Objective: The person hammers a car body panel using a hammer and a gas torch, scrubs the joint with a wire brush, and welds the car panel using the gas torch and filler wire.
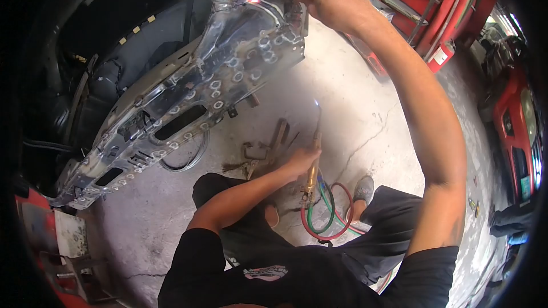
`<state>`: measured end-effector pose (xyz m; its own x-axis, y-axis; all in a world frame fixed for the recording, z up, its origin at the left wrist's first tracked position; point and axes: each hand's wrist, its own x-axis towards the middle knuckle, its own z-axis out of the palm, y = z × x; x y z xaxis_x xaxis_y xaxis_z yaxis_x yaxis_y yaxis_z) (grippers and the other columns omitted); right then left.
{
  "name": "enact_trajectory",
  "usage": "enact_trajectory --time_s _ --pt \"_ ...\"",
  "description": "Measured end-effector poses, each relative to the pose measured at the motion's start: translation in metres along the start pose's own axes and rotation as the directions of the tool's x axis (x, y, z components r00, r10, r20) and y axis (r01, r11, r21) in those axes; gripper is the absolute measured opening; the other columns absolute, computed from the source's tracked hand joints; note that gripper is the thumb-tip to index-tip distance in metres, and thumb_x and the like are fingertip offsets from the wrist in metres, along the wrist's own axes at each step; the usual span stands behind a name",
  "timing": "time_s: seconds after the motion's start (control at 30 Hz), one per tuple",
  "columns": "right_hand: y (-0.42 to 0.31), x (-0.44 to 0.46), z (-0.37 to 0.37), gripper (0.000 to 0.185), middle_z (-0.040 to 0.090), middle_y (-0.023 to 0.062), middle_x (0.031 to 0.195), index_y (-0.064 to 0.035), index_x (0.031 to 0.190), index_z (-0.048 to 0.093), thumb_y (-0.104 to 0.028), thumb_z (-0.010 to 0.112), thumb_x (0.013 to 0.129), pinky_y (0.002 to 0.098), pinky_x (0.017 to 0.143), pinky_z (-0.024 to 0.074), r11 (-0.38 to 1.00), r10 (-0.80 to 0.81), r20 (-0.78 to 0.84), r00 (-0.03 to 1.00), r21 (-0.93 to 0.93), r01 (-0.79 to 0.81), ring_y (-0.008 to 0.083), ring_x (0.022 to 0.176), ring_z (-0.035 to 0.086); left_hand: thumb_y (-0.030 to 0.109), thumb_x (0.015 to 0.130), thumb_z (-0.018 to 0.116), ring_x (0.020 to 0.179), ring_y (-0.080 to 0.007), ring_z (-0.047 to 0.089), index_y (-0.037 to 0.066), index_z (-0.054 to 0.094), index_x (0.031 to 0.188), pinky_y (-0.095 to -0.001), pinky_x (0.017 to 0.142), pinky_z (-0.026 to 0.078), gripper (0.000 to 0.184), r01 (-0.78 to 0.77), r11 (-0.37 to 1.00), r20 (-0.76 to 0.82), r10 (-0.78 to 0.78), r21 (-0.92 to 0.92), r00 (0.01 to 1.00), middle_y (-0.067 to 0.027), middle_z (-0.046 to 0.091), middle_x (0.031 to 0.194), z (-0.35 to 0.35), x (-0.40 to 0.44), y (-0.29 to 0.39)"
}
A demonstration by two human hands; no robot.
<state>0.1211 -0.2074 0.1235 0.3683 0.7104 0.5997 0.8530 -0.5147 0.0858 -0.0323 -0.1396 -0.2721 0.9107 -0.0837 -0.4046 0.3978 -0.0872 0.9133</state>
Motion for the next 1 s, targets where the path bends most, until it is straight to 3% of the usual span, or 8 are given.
enact_trajectory --time_s 0.1,0.2,0.3,0.4,0.7,0.8,0.9,1.0 --pt "0.002 0.001 -0.003 0.044 0.070 0.0227 0.105 -0.0178 0.140 0.059 -0.013 0.057 0.097 0.0461 0.083 0.0533 0.996 0.084 -0.029 0.996 0.016 -0.084 0.0414 0.094 0.068 0.044 0.098 0.063 0.045 -0.0126 0.046 0.005 0.063 0.074 -0.0338 0.041 0.031 0.046 0.006 0.999 0.004 -0.005 -0.046 1.000 -0.0030 0.054 0.059 0.004 0.004 0.001" --pt "-0.005 0.000 -0.008 0.044 0.070 0.0218 0.106 -0.0166 0.140 0.060 -0.012 0.057 0.096 0.0460 0.083 0.0532 0.991 0.127 0.133 0.983 -0.056 -0.120 0.0412 0.095 0.067 0.043 0.099 0.062 0.042 -0.0120 0.043 0.006 0.062 0.073 -0.0327 0.039 0.029 0.045 0.006 0.997 0.008 -0.005 -0.080 1.000 -0.0013 0.052 0.057 0.007 0.003 0.002" --pt "0.003 -0.002 -0.005 0.044 0.070 0.0231 0.103 -0.0147 0.139 0.060 -0.011 0.058 0.095 0.0466 0.083 0.0529 0.997 0.039 0.015 0.999 -0.068 -0.037 0.0413 0.094 0.067 0.041 0.100 0.061 0.041 -0.0118 0.042 0.007 0.062 0.075 -0.0320 0.038 0.028 0.042 0.044 0.992 0.035 -0.040 -0.119 0.999 -0.0006 0.050 0.056 0.008 0.007 0.003" --pt "0.005 -0.004 0.000 0.043 0.070 0.0236 0.101 -0.0136 0.138 0.061 -0.012 0.059 0.095 0.0478 0.082 0.0523 0.998 0.060 0.026 0.998 0.036 -0.061 0.0414 0.092 0.067 0.047 0.098 0.064 0.049 -0.0163 0.051 0.001 0.059 0.071 -0.0377 0.045 0.037 0.053 0.037 0.993 0.065 -0.030 -0.112 0.997 -0.0053 0.055 0.061 0.007 0.010 -0.001" --pt "0.005 -0.008 0.002 0.044 0.069 0.0244 0.097 -0.0144 0.139 0.060 -0.015 0.063 0.095 0.0476 0.080 0.0523 0.999 0.038 0.031 0.999 -0.034 -0.037 0.0416 0.090 0.067 0.046 0.099 0.062 0.040 -0.0135 0.043 0.006 0.055 0.067 -0.0352 0.039 0.029 0.052 0.057 0.986 0.076 -0.046 -0.157 0.996 -0.0022 0.049 0.054 0.009 0.007 0.006" --pt "-0.001 -0.011 0.003 0.044 0.070 0.0240 0.098 -0.0146 0.139 0.060 -0.016 0.063 0.095 0.0474 0.079 0.0523 0.990 0.138 0.024 0.990 0.007 -0.138 0.0417 0.090 0.067 0.046 0.100 0.062 0.040 -0.0134 0.042 0.007 0.054 0.068 -0.0347 0.038 0.028 0.051 0.072 0.987 0.062 -0.064 -0.144 0.996 -0.0019 0.049 0.054 0.010 0.006 0.007" --pt "0.004 -0.015 0.008 0.043 0.069 0.0239 0.098 -0.0148 0.139 0.060 -0.017 0.063 0.096 0.0474 0.077 0.0514 1.000 0.021 -0.031 0.999 -0.013 -0.022 0.0420 0.088 0.067 0.047 0.099 0.062 0.039 -0.0134 0.042 0.006 0.054 0.071 -0.0340 0.037 0.028 0.050 0.085 0.981 0.074 -0.073 -0.176 0.995 -0.0019 0.048 0.054 0.010 0.006 0.008" --pt "0.001 -0.022 0.007 0.044 0.069 0.0244 0.099 -0.0153 0.141 0.058 -0.018 0.062 0.097 0.0477 0.076 0.0510 0.993 0.106 -0.003 0.994 0.042 -0.106 0.0425 0.087 0.066 0.044 0.101 0.059 0.038 -0.0113 0.043 0.007 0.061 0.081 -0.0304 0.035 0.028 0.043 0.130 0.983 0.081 -0.120 -0.133 0.989 -0.0009 0.051 0.056 0.011 0.010 0.000"
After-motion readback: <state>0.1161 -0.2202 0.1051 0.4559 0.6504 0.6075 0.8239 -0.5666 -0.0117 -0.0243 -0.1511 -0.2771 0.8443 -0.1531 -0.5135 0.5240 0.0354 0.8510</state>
